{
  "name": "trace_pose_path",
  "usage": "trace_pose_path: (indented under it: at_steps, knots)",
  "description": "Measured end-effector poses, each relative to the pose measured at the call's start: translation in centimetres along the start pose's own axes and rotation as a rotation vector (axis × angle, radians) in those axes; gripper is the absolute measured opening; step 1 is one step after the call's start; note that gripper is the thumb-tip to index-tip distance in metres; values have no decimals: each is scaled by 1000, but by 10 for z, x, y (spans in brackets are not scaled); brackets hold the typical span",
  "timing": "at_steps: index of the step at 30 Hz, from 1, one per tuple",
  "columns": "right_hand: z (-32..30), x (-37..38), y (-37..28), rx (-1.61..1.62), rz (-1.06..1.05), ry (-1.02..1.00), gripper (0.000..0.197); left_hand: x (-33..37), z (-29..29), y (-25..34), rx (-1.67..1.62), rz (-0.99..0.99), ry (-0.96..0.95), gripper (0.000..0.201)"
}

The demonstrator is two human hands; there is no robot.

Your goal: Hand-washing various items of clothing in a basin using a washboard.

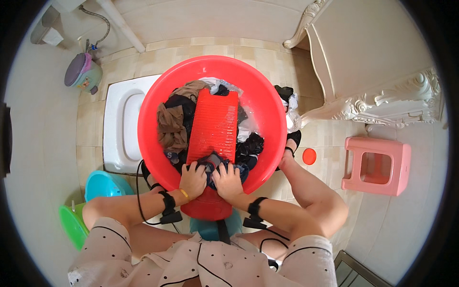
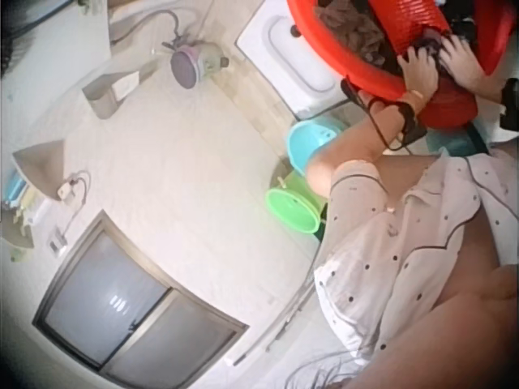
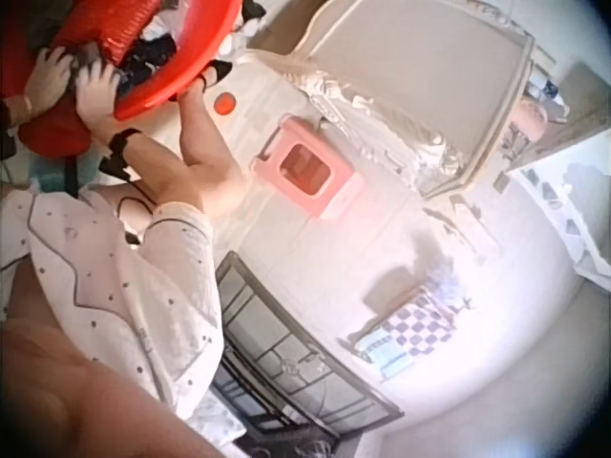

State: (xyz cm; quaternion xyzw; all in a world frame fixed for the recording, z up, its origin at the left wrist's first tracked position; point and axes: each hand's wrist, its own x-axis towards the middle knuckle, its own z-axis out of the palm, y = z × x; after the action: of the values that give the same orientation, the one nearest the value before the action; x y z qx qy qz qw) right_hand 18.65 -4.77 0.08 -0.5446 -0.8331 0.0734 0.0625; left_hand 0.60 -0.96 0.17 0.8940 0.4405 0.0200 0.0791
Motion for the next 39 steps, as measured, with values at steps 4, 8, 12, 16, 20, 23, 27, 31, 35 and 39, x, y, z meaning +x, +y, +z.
trace_pose_path:
  at_steps: [4,8,12,16,20,23,27,31,35,39]
  knots:
    - [17,97,29,62,390,-349,33,93,14,-21,-100,-402,-232,25]
    - [29,103,67,198,547,-166,37,125,13,-55,-349,-290,-180,30]
    - [-33,67,64,394,392,-319,47,53,18,-86,-501,-496,101,88]
    - [-80,76,69,242,456,-558,63,34,8,-91,-973,-573,-248,103]
    - [-85,93,23,65,128,-224,116,8,21,-99,-956,-342,94,79]
    - [-89,92,34,168,43,-337,145,26,-44,-55,-951,-236,0,55]
    - [-84,89,60,250,97,-368,124,22,-104,-44,-1064,-219,-35,35]
    - [-131,86,66,432,72,-133,74,25,-133,-58,-1317,-380,7,27]
    - [-184,94,79,995,192,201,41,49,-177,-52,-1216,-436,231,31]
    - [-240,103,29,757,-76,432,73,83,-210,-37,-1478,-273,427,33]
